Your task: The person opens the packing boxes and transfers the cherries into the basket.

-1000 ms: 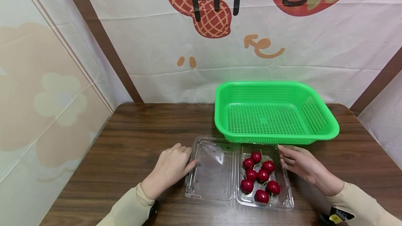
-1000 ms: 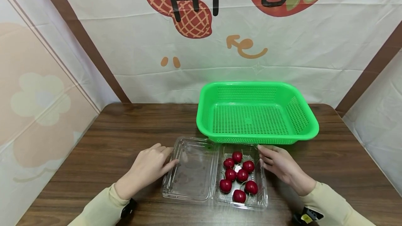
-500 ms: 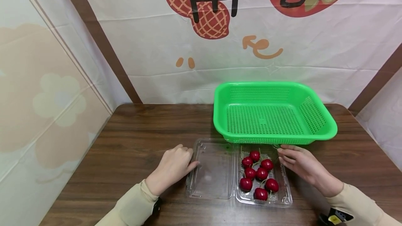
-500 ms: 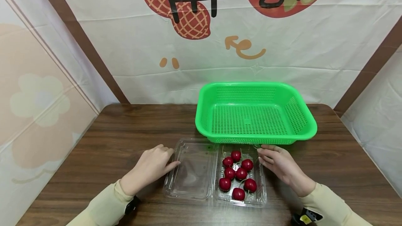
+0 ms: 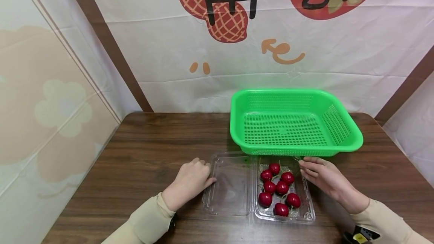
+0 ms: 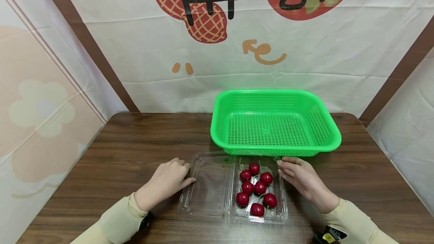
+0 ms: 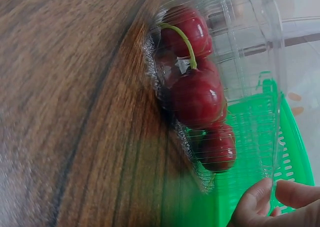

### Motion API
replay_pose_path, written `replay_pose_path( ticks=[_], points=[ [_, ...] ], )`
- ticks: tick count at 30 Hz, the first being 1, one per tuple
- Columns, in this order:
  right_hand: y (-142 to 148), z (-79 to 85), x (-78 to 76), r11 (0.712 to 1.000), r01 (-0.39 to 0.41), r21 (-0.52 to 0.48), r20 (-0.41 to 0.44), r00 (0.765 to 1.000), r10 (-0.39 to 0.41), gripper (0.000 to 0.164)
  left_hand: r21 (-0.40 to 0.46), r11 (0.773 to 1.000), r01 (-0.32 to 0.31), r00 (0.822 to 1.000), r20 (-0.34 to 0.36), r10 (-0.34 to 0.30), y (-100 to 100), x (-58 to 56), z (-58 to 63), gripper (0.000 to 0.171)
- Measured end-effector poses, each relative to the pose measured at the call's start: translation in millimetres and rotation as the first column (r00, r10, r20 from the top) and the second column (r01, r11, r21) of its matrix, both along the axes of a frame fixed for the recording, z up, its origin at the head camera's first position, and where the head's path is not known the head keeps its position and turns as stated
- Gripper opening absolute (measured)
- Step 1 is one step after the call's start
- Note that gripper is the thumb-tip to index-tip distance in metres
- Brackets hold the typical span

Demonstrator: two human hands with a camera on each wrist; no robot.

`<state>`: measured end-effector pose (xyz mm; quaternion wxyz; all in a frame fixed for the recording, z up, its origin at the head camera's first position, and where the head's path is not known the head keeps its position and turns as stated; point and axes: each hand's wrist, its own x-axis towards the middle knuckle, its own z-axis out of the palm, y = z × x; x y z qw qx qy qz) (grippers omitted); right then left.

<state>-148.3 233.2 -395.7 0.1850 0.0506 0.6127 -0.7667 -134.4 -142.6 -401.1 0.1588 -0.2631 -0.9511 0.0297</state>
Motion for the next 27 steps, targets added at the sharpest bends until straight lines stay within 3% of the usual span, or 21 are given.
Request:
replay_pose_path(
  ticks=[5,13,20,24,27],
  points=[
    [-1,0.3,0.2,1.000,0.007,-0.005,0.007,1.000,-0.007,0.037,-0.016,1.000,0.001,0.999,-0.038,-0.002,2,1.1,-0.3,0.037],
    [-3,1.1,0.8,1.000,0.007,-0.010,0.013,1.000,-0.007,0.035,-0.018,1.000,-0.006,1.000,-0.029,0.006,0,1.4,0.0,0.038],
    [-6,3.4,3.2,0.996,0.024,0.083,-0.006,1.000,-0.024,0.054,0.002,1.000,-0.005,0.997,-0.071,0.005,-1,1.2,-0.4,0.039],
    [-6,4.0,3.8,0.986,0.062,0.158,-0.027,0.998,-0.059,0.059,0.066,0.998,0.008,0.991,-0.135,0.001,3,1.4,3.8,0.034],
    [-5,4.0,4.7,0.967,0.094,0.236,-0.072,0.994,-0.080,0.059,0.137,0.989,0.046,0.989,-0.146,-0.026,10,3.4,10.6,0.026]
  ],
)
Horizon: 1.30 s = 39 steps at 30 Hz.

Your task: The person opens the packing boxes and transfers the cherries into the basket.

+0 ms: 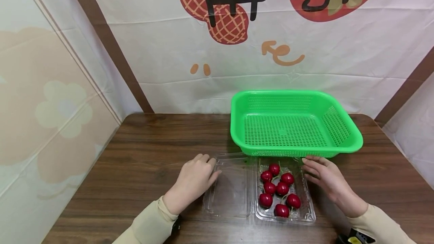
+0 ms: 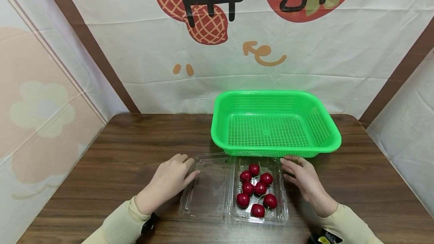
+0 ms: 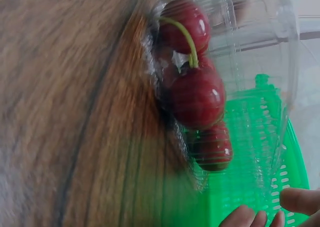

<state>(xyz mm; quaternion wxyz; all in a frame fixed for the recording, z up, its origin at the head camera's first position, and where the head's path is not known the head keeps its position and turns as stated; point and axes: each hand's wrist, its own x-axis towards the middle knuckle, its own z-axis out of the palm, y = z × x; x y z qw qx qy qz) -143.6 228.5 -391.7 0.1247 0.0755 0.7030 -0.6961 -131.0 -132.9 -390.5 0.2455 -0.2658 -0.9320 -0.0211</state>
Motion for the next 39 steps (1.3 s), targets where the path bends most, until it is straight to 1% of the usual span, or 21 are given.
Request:
replay_pose_path(
  ticks=[4,7,13,19,23,27,36,39],
  points=[
    [1,-0.4,2.6,0.994,0.026,0.108,-0.076,0.997,-0.017,0.059,0.082,0.995,0.056,0.998,0.031,-0.059,12,5.4,8.3,0.018],
    [1,0.2,5.3,0.986,0.037,0.161,-0.132,0.991,-0.015,0.057,0.116,0.989,0.091,0.994,0.047,-0.097,21,8.3,12.3,0.016],
    [1,3.2,10.5,0.986,0.064,0.155,-0.211,0.977,-0.030,0.047,0.141,0.977,0.161,0.984,0.058,-0.171,40,10.7,14.8,0.013],
    [0,5.1,13.3,0.983,0.081,0.167,-0.260,0.965,-0.035,0.041,0.119,0.966,0.229,0.967,0.082,-0.240,54,13.8,14.4,0.019],
    [0,6.2,14.2,0.981,0.086,0.173,-0.298,0.954,-0.031,0.039,0.081,0.965,0.251,0.959,0.113,-0.259,62,16.4,15.3,0.021],
    [-1,8.1,14.8,0.980,0.080,0.183,-0.327,0.945,-0.016,0.038,0.051,0.962,0.267,0.954,0.126,-0.271,68,17.7,16.7,0.022],
    [-7,11.9,17.6,0.960,0.087,0.266,-0.370,0.929,0.018,0.041,0.025,0.958,0.284,0.952,0.114,-0.285,73,16.1,14.8,0.018],
    [-9,13.2,18.8,0.951,0.091,0.294,-0.396,0.918,0.035,0.040,0.024,0.958,0.287,0.952,0.108,-0.288,73,15.1,13.8,0.016]
  ],
)
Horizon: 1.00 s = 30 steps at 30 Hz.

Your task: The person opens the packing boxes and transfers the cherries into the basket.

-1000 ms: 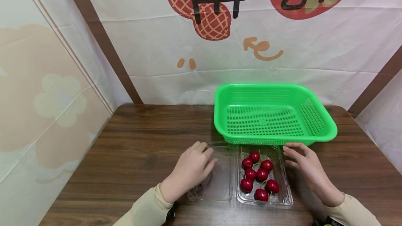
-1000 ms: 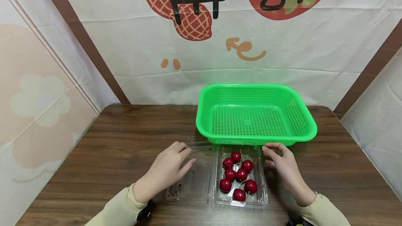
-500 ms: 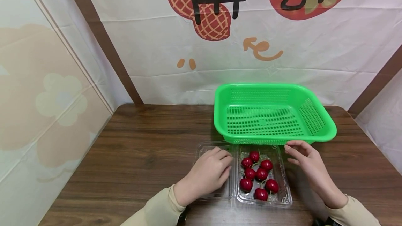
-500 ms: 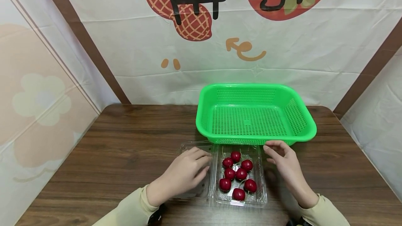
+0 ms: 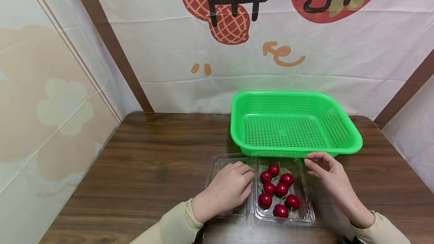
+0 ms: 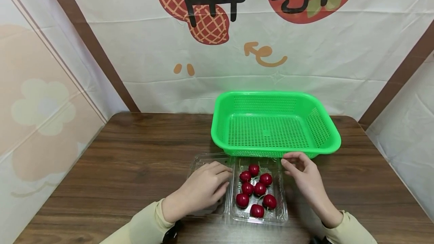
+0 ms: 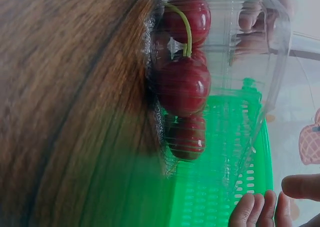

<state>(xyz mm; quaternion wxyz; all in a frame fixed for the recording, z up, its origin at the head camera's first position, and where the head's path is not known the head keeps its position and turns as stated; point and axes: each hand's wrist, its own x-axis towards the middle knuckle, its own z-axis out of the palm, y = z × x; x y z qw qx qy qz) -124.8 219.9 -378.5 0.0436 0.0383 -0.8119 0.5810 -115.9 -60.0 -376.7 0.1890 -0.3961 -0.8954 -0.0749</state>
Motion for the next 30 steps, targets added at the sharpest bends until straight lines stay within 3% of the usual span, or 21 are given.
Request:
replay_pose_path(
  ticks=[9,19,22,30],
  points=[
    [-8,5.5,4.3,0.987,-0.002,0.159,-0.138,0.990,0.024,0.029,-0.007,1.000,-0.001,1.000,-0.004,0.001,-1,0.1,0.3,0.017],
    [-16,6.4,2.8,0.915,-0.009,0.403,-0.297,0.944,0.140,0.015,-0.011,1.000,-0.004,1.000,-0.026,0.004,-2,0.0,-0.1,0.016],
    [-16,3.6,1.0,0.898,-0.056,0.437,-0.353,0.907,0.228,0.023,-0.013,1.000,-0.004,1.000,-0.027,0.003,-2,0.5,0.2,0.016],
    [-16,-4.0,-4.5,0.793,-0.114,0.599,-0.471,0.750,0.464,0.035,-0.018,1.000,-0.004,1.000,-0.026,0.004,-3,1.1,0.5,0.016]
  ],
)
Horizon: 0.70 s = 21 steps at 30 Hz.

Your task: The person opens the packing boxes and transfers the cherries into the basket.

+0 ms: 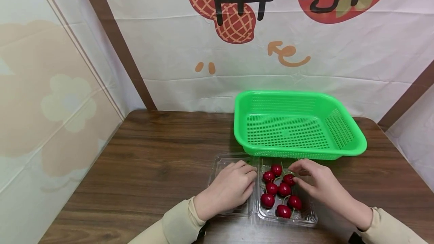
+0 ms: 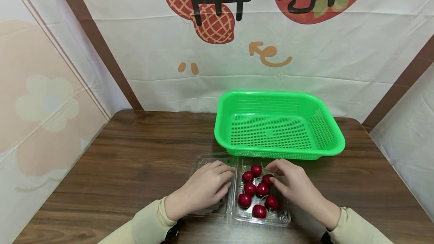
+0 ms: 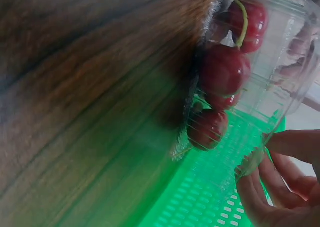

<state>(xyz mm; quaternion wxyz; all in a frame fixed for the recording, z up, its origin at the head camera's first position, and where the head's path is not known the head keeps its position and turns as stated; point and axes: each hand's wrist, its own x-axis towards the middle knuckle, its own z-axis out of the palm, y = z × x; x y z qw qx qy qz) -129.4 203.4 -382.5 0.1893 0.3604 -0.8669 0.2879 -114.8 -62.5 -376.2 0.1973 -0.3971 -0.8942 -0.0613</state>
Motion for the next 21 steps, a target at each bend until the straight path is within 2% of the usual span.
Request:
replay_pose_path(
  ticks=[7,21],
  points=[
    [-3.0,-3.5,-3.1,0.993,-0.014,0.119,-0.063,0.998,0.022,0.034,-0.012,1.000,0.001,1.000,-0.005,-0.001,-0.1,0.0,1.1,0.017],
    [-8.0,-7.3,-3.1,0.967,0.046,0.250,-0.080,0.996,-0.026,0.041,-0.015,1.000,0.003,1.000,-0.020,-0.003,0.3,-0.2,0.3,0.018]
  ],
)
